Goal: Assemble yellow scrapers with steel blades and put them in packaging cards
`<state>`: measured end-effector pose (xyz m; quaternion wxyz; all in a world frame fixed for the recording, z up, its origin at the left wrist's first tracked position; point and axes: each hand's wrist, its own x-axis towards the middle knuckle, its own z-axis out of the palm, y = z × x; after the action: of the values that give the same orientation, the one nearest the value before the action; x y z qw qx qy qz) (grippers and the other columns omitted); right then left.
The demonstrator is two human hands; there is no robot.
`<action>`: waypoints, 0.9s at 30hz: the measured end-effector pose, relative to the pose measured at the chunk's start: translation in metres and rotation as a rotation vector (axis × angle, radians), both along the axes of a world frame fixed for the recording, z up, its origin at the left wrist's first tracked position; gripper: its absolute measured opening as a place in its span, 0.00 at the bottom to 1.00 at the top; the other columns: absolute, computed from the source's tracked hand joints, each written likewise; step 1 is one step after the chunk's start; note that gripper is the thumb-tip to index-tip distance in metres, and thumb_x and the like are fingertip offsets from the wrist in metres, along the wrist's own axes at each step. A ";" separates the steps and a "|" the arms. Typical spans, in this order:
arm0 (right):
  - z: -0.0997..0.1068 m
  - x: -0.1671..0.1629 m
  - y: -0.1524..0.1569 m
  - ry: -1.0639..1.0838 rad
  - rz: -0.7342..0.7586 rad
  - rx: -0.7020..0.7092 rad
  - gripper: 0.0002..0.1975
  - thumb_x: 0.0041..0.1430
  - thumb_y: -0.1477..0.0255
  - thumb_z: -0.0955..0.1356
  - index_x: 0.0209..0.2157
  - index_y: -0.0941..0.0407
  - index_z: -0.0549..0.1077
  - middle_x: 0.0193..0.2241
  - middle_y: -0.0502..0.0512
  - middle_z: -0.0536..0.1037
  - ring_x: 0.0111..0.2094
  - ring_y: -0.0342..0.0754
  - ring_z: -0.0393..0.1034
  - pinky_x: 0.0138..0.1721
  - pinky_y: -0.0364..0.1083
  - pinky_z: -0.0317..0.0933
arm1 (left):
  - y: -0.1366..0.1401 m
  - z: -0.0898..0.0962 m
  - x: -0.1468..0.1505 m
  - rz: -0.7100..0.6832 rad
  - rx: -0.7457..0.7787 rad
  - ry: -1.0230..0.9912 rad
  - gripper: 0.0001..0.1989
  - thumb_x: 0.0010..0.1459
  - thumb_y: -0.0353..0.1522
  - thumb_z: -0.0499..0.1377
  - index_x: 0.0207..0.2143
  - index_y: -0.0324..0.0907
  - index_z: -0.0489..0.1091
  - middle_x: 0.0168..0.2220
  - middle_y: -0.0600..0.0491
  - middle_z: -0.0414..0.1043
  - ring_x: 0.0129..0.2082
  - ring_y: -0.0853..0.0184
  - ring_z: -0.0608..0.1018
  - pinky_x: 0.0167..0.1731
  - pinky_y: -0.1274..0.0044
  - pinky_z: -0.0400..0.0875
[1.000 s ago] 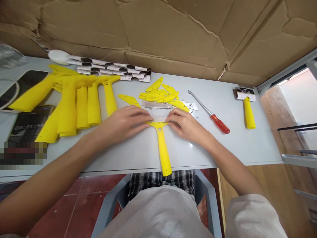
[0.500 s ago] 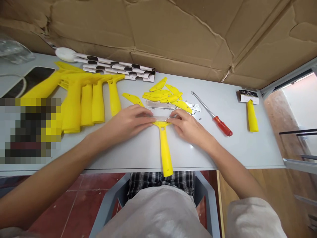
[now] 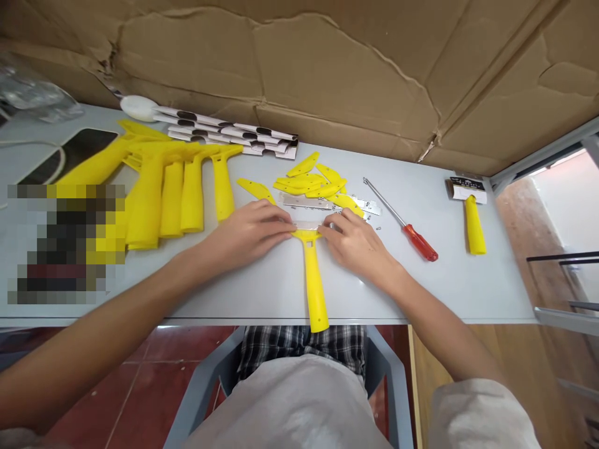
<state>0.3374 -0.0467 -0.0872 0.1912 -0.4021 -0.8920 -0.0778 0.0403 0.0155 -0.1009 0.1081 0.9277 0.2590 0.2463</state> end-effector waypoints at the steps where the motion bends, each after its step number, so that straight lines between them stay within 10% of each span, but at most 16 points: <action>1: -0.001 0.000 0.000 0.005 0.000 0.005 0.13 0.74 0.75 0.66 0.50 0.57 0.84 0.51 0.58 0.80 0.48 0.47 0.66 0.46 0.47 0.68 | 0.000 0.000 0.000 0.000 0.002 -0.004 0.15 0.79 0.37 0.59 0.47 0.44 0.87 0.48 0.45 0.85 0.46 0.55 0.80 0.49 0.62 0.77; 27: -0.002 0.013 0.005 0.061 0.011 -0.073 0.11 0.74 0.71 0.68 0.50 0.54 0.83 0.53 0.59 0.78 0.53 0.49 0.66 0.54 0.50 0.68 | 0.001 0.001 -0.001 0.035 0.019 -0.108 0.09 0.75 0.34 0.64 0.46 0.46 0.86 0.45 0.46 0.83 0.48 0.56 0.80 0.51 0.61 0.79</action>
<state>0.3501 -0.0420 -0.0892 0.2039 -0.4058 -0.8903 -0.0319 0.0395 0.0160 -0.0995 0.1088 0.9093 0.2665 0.3003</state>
